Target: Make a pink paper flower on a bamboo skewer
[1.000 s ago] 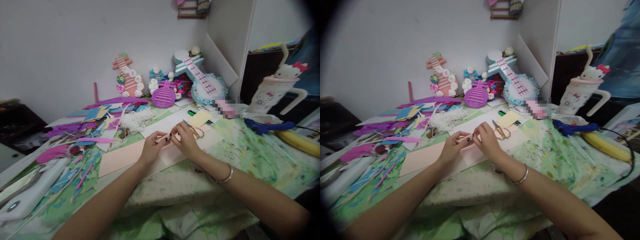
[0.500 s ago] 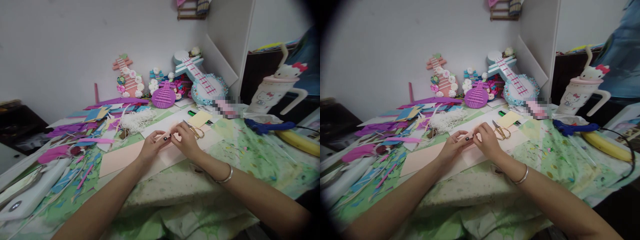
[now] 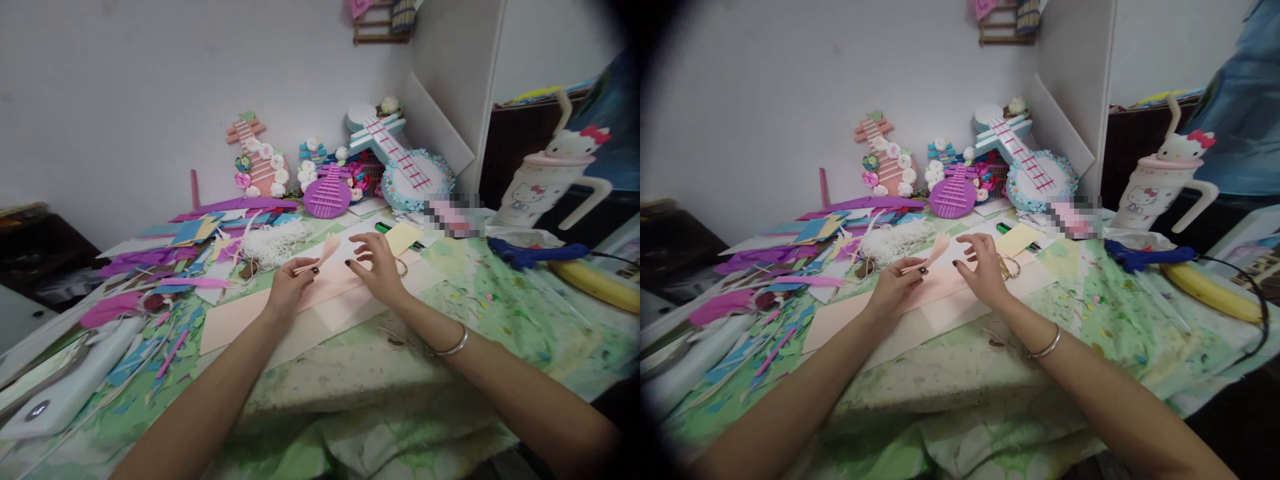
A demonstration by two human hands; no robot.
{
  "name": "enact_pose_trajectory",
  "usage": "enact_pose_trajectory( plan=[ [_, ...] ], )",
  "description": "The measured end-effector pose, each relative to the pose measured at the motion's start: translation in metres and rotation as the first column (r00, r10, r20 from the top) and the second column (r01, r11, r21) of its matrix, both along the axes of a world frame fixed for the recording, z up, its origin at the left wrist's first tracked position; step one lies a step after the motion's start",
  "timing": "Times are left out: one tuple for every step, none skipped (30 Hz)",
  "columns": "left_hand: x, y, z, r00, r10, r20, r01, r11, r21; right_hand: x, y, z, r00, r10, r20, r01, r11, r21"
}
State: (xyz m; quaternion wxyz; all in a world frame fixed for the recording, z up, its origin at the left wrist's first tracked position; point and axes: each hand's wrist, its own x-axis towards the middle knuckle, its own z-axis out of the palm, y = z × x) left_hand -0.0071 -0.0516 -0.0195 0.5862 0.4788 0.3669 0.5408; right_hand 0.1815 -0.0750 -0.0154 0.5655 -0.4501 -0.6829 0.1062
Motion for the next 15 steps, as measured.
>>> enact_pose_trajectory(
  plan=[
    [-0.002,0.002,0.0,1.0,-0.016,-0.014,0.016,1.0,-0.005,0.002,0.001,-0.001,0.999,0.046,-0.01,-0.046,0.999,-0.025],
    [-0.004,0.004,0.0,0.999,-0.03,-0.025,0.03,0.999,-0.011,0.003,0.002,-0.001,0.996,0.088,-0.019,-0.089,0.995,-0.044],
    [-0.006,0.006,0.0,0.999,-0.044,-0.029,0.044,0.999,-0.016,0.004,0.004,-0.002,0.992,0.125,-0.023,-0.126,0.99,-0.058],
    [-0.006,0.006,0.0,0.998,-0.057,-0.032,0.056,0.998,-0.02,0.005,0.005,-0.003,0.988,0.152,-0.019,-0.153,0.986,-0.066],
    [-0.006,0.006,0.0,0.997,-0.067,-0.031,0.066,0.998,-0.023,0.005,0.005,-0.004,0.986,0.165,-0.01,-0.165,0.984,-0.07],
    [-0.006,0.006,0.0,0.997,-0.075,-0.029,0.074,0.997,-0.025,0.006,0.006,-0.005,0.986,0.164,0.004,-0.164,0.984,-0.069],
    [-0.005,0.005,0.0,0.996,-0.083,-0.026,0.082,0.996,-0.03,0.006,0.007,-0.005,0.988,0.154,0.02,-0.153,0.986,-0.063],
    [-0.005,0.004,0.001,0.995,-0.094,-0.019,0.093,0.995,-0.038,0.007,0.007,-0.006,0.99,0.139,0.032,-0.137,0.989,-0.055],
    [-0.004,0.002,0.003,0.994,-0.108,-0.006,0.108,0.993,-0.048,0.008,0.008,-0.006,0.992,0.122,0.037,-0.121,0.992,-0.046],
    [-0.003,0.001,0.004,0.992,-0.129,0.011,0.129,0.99,-0.064,0.008,0.008,-0.006,0.993,0.109,0.036,-0.107,0.994,-0.037],
    [-0.003,0.0,0.006,0.987,-0.156,0.037,0.159,0.984,-0.08,0.009,0.009,-0.006,0.995,0.099,0.031,-0.098,0.995,-0.029],
    [-0.003,-0.002,0.007,0.981,-0.183,0.065,0.189,0.977,-0.096,0.009,0.009,-0.006,0.995,0.092,0.023,-0.091,0.996,-0.024],
    [-0.003,-0.003,0.009,0.973,-0.211,0.091,0.22,0.97,-0.108,0.01,0.01,-0.007,0.996,0.086,0.014,-0.085,0.996,-0.021],
    [-0.003,-0.003,0.01,0.968,-0.227,0.109,0.239,0.964,-0.113,0.011,0.011,-0.007,0.997,0.081,0.005,-0.081,0.996,-0.02],
    [-0.003,-0.003,0.011,0.965,-0.236,0.114,0.249,0.961,-0.117,0.011,0.011,-0.007,0.997,0.079,-0.001,-0.079,0.997,-0.019]
  ],
)
